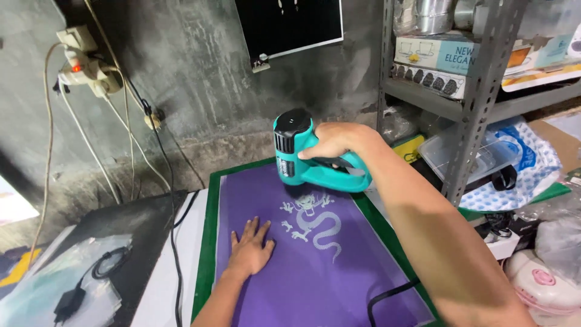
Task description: The person is rubbing the surface of a screen printing frame with their hands to smooth or check it, and then uses a heat gun to dry the screen.
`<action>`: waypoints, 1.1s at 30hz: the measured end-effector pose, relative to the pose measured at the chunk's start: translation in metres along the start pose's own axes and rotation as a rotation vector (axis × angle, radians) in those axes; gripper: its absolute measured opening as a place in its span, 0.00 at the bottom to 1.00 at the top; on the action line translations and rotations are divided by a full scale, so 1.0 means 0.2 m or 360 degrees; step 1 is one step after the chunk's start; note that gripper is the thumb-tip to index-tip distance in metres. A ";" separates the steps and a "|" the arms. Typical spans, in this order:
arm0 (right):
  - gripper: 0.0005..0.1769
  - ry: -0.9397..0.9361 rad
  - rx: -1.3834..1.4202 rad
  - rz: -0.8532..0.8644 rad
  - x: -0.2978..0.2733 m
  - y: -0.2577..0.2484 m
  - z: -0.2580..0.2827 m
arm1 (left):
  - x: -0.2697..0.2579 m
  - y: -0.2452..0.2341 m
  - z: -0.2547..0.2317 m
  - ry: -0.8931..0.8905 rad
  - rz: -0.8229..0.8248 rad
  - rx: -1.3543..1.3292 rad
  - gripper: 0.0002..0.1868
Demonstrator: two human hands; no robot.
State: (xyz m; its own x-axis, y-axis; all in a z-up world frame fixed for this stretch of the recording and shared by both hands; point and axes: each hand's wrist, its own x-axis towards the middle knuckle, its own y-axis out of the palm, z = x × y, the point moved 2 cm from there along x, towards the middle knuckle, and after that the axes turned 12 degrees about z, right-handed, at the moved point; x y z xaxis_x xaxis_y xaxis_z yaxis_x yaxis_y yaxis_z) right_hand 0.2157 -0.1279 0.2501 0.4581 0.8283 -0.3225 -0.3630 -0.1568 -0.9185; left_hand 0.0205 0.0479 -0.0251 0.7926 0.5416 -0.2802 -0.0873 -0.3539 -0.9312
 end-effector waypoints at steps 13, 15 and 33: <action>0.32 0.0003 -0.0045 0.0007 0.08 0.00 -0.07 | -0.04 -0.04 -0.05 -0.0072 0.0134 0.0088 0.35; 0.29 -0.0002 -0.0042 0.0010 0.09 0.00 -0.10 | -0.07 -0.06 -0.07 -0.0084 0.0170 0.0089 0.35; 0.34 -0.0012 -0.0083 -0.0020 0.14 0.02 -0.07 | -0.14 -0.11 -0.12 -0.0102 0.0236 0.0092 0.35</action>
State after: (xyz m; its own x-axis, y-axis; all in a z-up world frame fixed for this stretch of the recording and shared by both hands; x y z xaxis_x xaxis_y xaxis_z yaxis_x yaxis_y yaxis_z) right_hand 0.2386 -0.1141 0.2334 0.4561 0.8345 -0.3091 -0.3145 -0.1738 -0.9332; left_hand 0.0150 0.0217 0.0085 0.7284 0.5348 -0.4282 -0.2366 -0.3901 -0.8898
